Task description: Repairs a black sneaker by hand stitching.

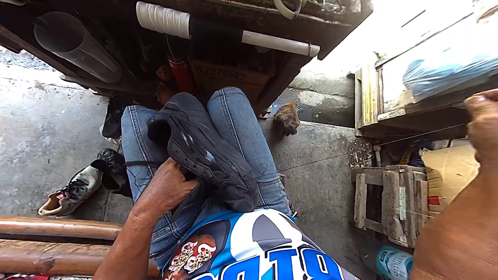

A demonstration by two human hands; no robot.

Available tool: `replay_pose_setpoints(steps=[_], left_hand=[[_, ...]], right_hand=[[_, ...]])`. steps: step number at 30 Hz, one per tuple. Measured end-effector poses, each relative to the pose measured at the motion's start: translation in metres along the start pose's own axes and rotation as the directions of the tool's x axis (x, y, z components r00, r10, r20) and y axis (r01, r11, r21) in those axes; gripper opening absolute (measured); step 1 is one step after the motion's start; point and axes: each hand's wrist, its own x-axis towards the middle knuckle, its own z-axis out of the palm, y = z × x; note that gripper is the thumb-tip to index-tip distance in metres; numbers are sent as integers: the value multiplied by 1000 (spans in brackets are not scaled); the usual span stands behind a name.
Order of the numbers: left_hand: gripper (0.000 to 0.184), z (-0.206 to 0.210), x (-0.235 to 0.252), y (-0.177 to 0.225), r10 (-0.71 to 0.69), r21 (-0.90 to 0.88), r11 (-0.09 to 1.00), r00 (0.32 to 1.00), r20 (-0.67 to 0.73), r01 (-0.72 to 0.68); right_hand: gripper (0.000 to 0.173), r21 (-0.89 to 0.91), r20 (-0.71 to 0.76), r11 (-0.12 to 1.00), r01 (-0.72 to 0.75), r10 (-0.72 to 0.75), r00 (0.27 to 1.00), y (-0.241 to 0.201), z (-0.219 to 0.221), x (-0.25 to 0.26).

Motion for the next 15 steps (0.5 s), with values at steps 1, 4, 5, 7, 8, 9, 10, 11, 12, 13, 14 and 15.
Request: replay_pose_setpoints(steps=[1, 4, 5, 7, 8, 9, 10, 11, 12, 13, 14, 15], left_hand=[[20, 0, 0, 1, -1, 6, 1000, 1000, 0, 1], [21, 1, 0, 4, 49, 58, 997, 998, -29, -48], [20, 2, -1, 4, 108, 96, 990, 993, -52, -103], [21, -1, -4, 3, 225, 201, 959, 969, -101, -201], [25, -8, -7, 2, 240, 257, 945, 962, -129, -201], [30, -19, -9, -2, 231, 315, 934, 959, -166, -171], [37, -35, -11, -9, 202, 363, 924, 957, -207, -117], [47, -53, -14, -20, 158, 399, 916, 954, -255, -46], [55, -70, -16, -35, 111, 413, 910, 943, -315, 31], [59, -84, -18, -48, 77, 400, 912, 922, -378, 88], [57, -92, -22, -55, 49, 340, 933, 899, -435, 114], [51, -96, -25, -54, 18, 227, 969, 884, -467, 100]], right_hand=[[50, -86, 55, 996, 24, -19, 998, -16, 4, -10], [43, -62, 254, 984, 167, -146, 956, -81, 33, -55], [40, 42, 324, 975, 220, -221, 920, -106, 48, -73], [39, 317, 446, 911, 265, -390, 805, -156, 83, -117], [45, 449, 500, 862, 237, -462, 732, -180, 100, -140], [51, 542, 557, 820, 182, -513, 653, -201, 112, -161], [55, 588, 607, 795, 148, -555, 570, -217, 122, -177], [58, 603, 641, 784, 151, -588, 493, -227, 130, -187], [58, 600, 664, 780, 176, -609, 434, -233, 135, -192], [55, 595, 677, 779, 198, -618, 399, -235, 139, -192], [52, 596, 679, 776, 207, -625, 384, -236, 142, -191], [50, 596, 680, 774, 215, -629, 376, -235, 144, -188]])
